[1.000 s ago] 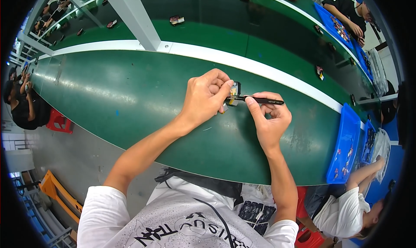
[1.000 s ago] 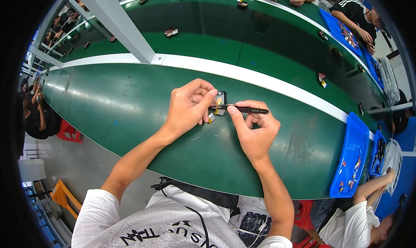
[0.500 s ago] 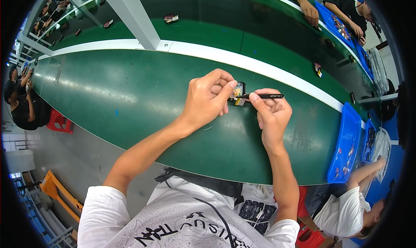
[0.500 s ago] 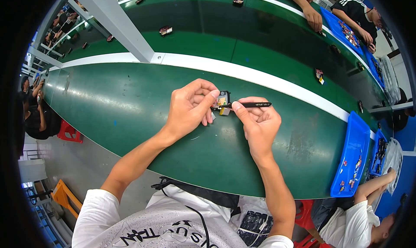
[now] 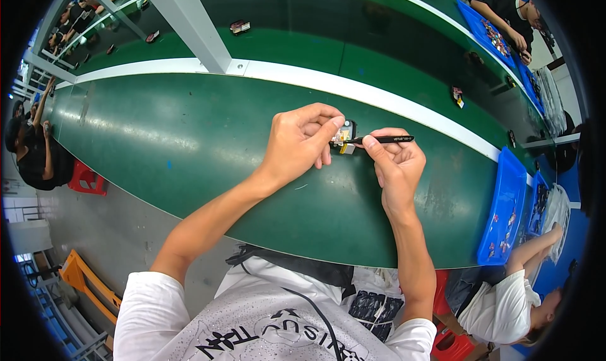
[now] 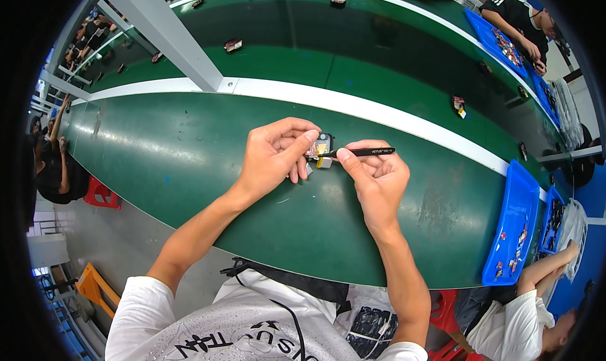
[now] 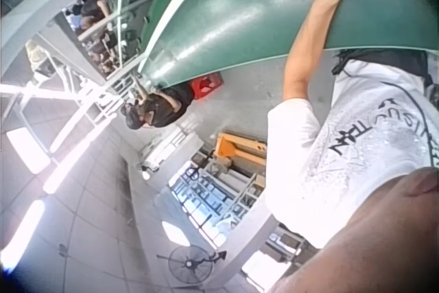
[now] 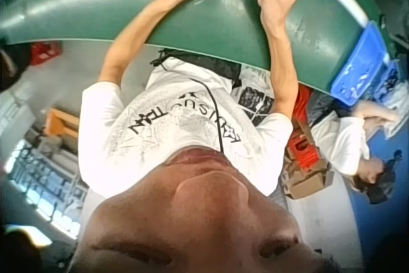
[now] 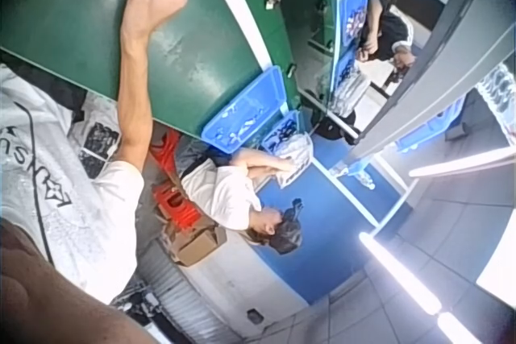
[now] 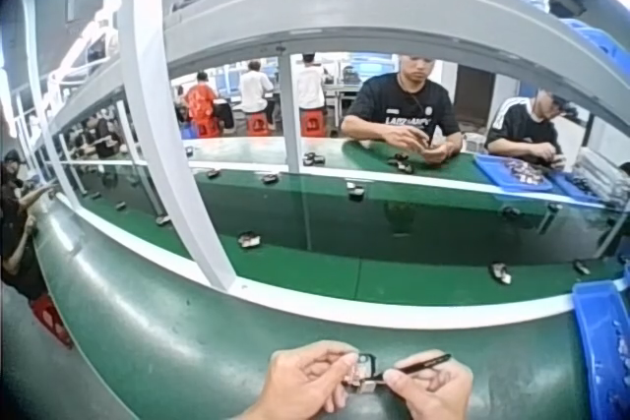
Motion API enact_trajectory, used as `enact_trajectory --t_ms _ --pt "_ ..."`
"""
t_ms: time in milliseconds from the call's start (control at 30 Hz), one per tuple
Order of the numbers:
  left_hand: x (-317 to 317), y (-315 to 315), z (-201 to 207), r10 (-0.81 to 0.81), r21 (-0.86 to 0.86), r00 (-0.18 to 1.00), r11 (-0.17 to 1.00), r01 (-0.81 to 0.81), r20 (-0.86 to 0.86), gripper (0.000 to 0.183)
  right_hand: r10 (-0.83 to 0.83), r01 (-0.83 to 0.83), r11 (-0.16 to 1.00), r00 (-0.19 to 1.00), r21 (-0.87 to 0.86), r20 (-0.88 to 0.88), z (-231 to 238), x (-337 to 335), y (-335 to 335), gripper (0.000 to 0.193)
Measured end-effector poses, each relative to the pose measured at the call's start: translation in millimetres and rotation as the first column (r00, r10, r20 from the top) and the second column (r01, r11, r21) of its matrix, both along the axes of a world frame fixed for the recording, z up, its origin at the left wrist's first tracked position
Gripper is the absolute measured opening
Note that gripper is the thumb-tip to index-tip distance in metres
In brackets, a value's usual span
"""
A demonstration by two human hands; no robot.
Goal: Assembling small electronic modules using tweezers at a production line workstation.
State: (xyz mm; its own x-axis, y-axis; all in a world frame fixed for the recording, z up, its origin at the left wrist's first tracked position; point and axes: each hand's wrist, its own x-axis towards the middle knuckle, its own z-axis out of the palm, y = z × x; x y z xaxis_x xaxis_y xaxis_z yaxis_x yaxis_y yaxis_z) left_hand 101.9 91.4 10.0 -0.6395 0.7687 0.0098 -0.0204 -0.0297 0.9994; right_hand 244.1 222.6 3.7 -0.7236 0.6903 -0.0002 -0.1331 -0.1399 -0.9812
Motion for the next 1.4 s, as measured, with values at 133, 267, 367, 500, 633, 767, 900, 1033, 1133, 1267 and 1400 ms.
enact_trajectory --t_ms 133,267,367,500,633,767,900,1033,1133,1267,1400 --pt "5 2 1 0.027 0.010 0.999 1.000 -0.027 -0.019 0.022 0.015 -0.015 1.000 1.000 -0.017 0.008 2 2 3 0.014" --pt "10 2 1 0.055 0.026 0.996 0.998 -0.054 -0.064 0.022 0.010 -0.010 1.000 1.000 -0.024 0.004 1 2 2 0.014" --pt "8 2 -1 0.052 0.036 0.997 0.998 -0.050 -0.057 0.023 0.010 -0.010 1.000 1.000 -0.001 -0.021 -2 1 2 0.014" --pt "-1 0 -5 -0.015 0.045 0.999 0.999 0.014 0.036 0.025 0.024 -0.024 0.999 1.000 -0.027 -0.009 1 3 3 0.014" --pt "-6 -2 -2 -0.130 0.066 0.971 0.991 0.119 0.202 0.029 -0.022 0.032 0.996 0.993 0.086 -0.116 -3 1 -2 0.017" --pt "-5 -1 0 -0.146 0.068 0.966 0.989 0.134 0.215 0.031 -0.047 0.120 0.927 0.977 0.355 -0.208 -10 2 -1 0.016" --pt "-7 -2 -2 -0.155 0.089 0.966 0.986 0.139 0.208 0.031 -0.075 0.183 0.814 0.974 0.551 -0.214 -11 1 -2 0.012" --pt "-9 -3 -2 -0.154 0.099 0.969 0.986 0.137 0.194 0.031 -0.094 0.204 0.796 0.972 0.570 -0.216 -11 0 -5 0.013" --pt "-10 -5 -2 -0.149 0.109 0.970 0.986 0.130 0.190 0.030 -0.089 0.202 0.791 0.972 0.578 -0.218 -10 -2 -6 0.013" --pt "-11 -6 -1 -0.145 0.111 0.971 0.986 0.126 0.190 0.029 -0.089 0.216 0.778 0.967 0.591 -0.237 -9 -4 -8 0.012" --pt "-10 -6 -2 -0.153 0.120 0.970 0.984 0.131 0.188 0.027 -0.059 0.166 0.831 0.976 0.531 -0.212 -13 -2 -4 0.013"
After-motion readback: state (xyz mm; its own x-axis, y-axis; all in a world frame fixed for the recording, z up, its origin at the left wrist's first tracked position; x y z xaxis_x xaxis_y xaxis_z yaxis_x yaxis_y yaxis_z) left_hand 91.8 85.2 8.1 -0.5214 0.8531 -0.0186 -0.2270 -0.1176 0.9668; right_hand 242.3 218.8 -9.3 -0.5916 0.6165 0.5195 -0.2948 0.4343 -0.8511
